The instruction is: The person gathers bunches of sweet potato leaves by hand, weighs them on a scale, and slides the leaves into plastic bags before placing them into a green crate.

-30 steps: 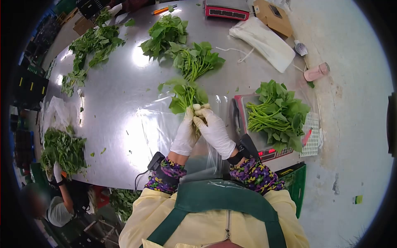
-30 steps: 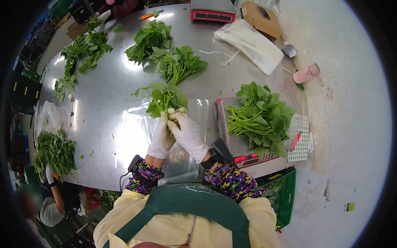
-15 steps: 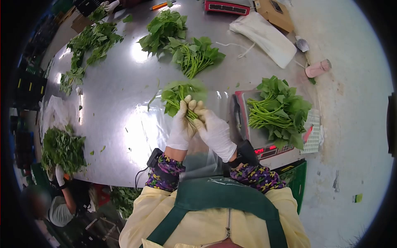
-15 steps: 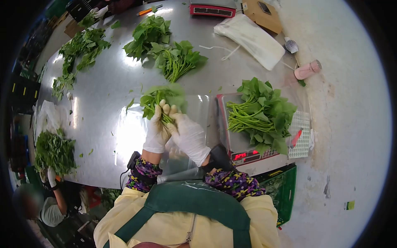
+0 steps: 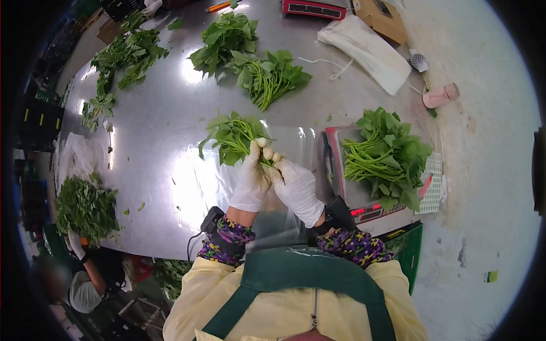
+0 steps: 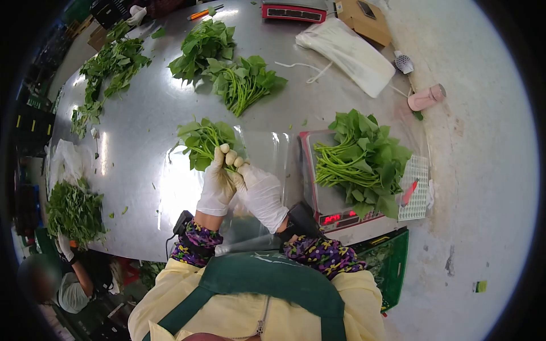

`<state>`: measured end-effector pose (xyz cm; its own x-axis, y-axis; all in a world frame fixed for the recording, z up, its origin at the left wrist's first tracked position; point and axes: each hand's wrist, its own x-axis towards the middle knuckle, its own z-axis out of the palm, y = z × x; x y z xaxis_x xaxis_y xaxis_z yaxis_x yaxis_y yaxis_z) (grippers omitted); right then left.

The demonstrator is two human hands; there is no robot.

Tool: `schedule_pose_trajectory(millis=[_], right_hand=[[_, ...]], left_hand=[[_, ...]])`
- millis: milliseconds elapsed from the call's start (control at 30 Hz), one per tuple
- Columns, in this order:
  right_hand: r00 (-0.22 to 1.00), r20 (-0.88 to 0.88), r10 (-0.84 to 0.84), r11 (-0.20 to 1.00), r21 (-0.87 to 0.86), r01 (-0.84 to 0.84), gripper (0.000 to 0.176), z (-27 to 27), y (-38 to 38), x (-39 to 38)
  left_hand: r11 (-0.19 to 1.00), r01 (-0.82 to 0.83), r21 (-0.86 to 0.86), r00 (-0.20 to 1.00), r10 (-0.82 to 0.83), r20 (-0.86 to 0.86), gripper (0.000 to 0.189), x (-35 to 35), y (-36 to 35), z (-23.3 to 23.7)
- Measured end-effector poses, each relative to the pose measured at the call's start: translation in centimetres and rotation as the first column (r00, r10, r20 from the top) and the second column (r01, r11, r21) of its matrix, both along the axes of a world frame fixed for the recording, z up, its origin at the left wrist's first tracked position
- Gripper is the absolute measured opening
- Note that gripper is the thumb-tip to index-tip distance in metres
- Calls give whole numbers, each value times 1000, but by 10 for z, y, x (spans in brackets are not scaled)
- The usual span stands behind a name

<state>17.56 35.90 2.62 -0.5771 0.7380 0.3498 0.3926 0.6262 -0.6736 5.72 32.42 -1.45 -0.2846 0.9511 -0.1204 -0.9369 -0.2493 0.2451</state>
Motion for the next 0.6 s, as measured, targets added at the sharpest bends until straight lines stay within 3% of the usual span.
schedule_pose_trajectory(millis=[67,133,167,200,233,267,300,367,400,467,567,600], right_hand=[[996,89,-29,994,-103,38,16,8,0,-1],[983,184,-24,995,-91,42,17,12,5,-4],[962,274,-25,996,-73,46,19,13,9,-6],[961,274,-27,996,-75,50,19,11,14,-6],[970,236,50,978,-207,0,21,10,20,-5],[975,187,124,942,-332,-56,23,7,25,-4],[974,187,125,940,-335,-56,23,5,31,-4],[961,123,246,770,-627,-117,26,0,39,-4],[961,124,249,766,-632,-117,26,-2,40,-6],[977,23,210,560,-822,-101,25,-5,42,-9],[998,-28,60,562,-825,-57,22,-7,37,-11],[998,-29,60,563,-825,-58,22,-5,35,-11]], left_hand=[[1000,13,-18,997,-15,-71,25,0,1,2],[972,-92,-217,984,55,-170,26,3,2,13],[971,-91,-222,984,53,-170,26,3,4,14],[972,-134,-191,950,71,-305,27,2,6,14],[973,-173,-154,897,91,-433,28,2,7,14],[973,-173,-156,897,90,-433,28,0,8,13],[968,-184,-168,869,81,-489,28,-2,7,12],[961,-199,-189,839,67,-540,28,-6,2,12],[949,-162,-270,820,-23,-573,27,-8,0,18],[928,-126,-350,795,-116,-595,26,-9,-2,21],[901,-195,-388,756,-114,-644,25,-9,1,18],[902,-302,-308,800,65,-596,24,-6,7,15]])
